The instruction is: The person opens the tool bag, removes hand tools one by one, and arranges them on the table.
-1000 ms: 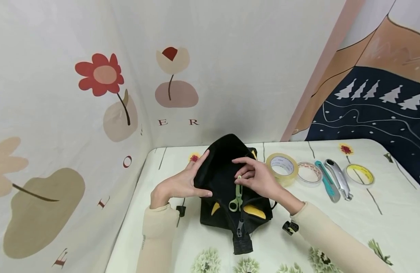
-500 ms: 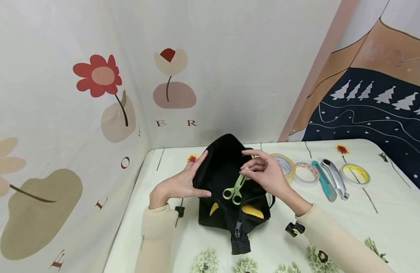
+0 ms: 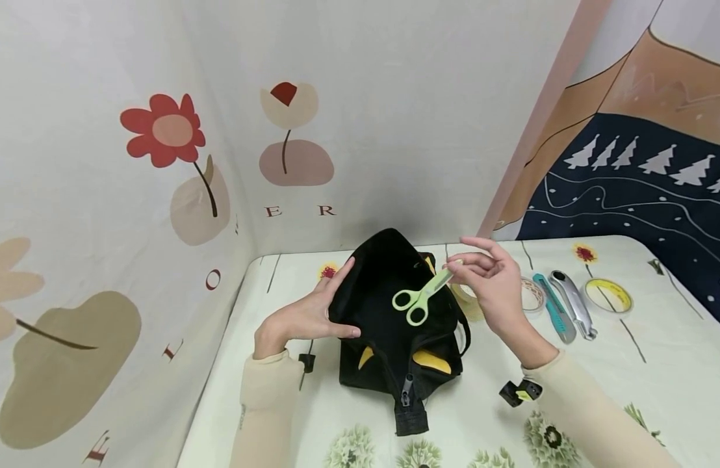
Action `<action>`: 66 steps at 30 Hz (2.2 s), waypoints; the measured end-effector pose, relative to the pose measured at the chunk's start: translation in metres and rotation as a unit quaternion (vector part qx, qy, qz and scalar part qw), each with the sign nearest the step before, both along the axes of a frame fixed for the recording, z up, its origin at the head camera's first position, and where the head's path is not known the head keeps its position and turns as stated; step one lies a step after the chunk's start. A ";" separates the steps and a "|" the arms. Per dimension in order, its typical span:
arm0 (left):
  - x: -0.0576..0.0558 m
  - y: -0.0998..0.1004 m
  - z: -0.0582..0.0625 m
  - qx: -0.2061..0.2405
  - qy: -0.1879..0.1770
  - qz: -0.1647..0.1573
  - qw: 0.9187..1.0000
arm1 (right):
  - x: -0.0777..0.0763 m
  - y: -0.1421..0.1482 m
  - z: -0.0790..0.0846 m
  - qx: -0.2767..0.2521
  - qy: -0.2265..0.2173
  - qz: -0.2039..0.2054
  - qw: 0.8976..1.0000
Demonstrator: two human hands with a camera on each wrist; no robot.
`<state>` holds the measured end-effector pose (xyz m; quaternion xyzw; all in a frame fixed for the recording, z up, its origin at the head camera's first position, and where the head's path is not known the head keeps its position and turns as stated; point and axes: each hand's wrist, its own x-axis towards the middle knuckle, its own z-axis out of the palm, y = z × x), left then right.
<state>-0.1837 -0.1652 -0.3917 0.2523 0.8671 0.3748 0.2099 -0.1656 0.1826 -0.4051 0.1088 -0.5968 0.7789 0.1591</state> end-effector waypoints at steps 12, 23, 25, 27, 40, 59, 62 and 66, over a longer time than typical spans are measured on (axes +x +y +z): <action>-0.002 -0.001 -0.002 0.005 -0.004 -0.005 1.000 | 0.004 0.041 0.004 -0.065 -0.027 -0.118 0.990; -0.001 -0.001 -0.001 0.002 -0.003 -0.006 1.000 | 0.015 0.071 0.006 -0.083 -0.022 -0.169 0.982; -0.001 -0.001 -0.001 0.002 -0.002 -0.008 1.000 | 0.018 0.077 0.005 -0.069 -0.019 -0.182 0.981; -0.002 -0.001 -0.002 0.004 0.001 -0.011 1.000 | 0.020 0.084 0.004 -0.060 -0.014 -0.193 0.979; -0.002 -0.002 -0.003 0.002 -0.002 -0.008 1.000 | 0.033 0.132 -0.010 -0.109 -0.029 -0.244 0.963; -0.002 0.000 -0.001 0.000 -0.012 -0.001 1.000 | 0.038 0.223 -0.034 0.042 -0.038 -0.350 0.935; -0.002 -0.001 -0.002 -0.002 -0.011 -0.001 1.000 | 0.037 0.238 -0.037 0.047 -0.043 -0.343 0.937; -0.002 -0.001 -0.003 -0.004 -0.010 0.001 1.000 | 0.034 0.254 -0.040 0.017 -0.066 -0.332 0.941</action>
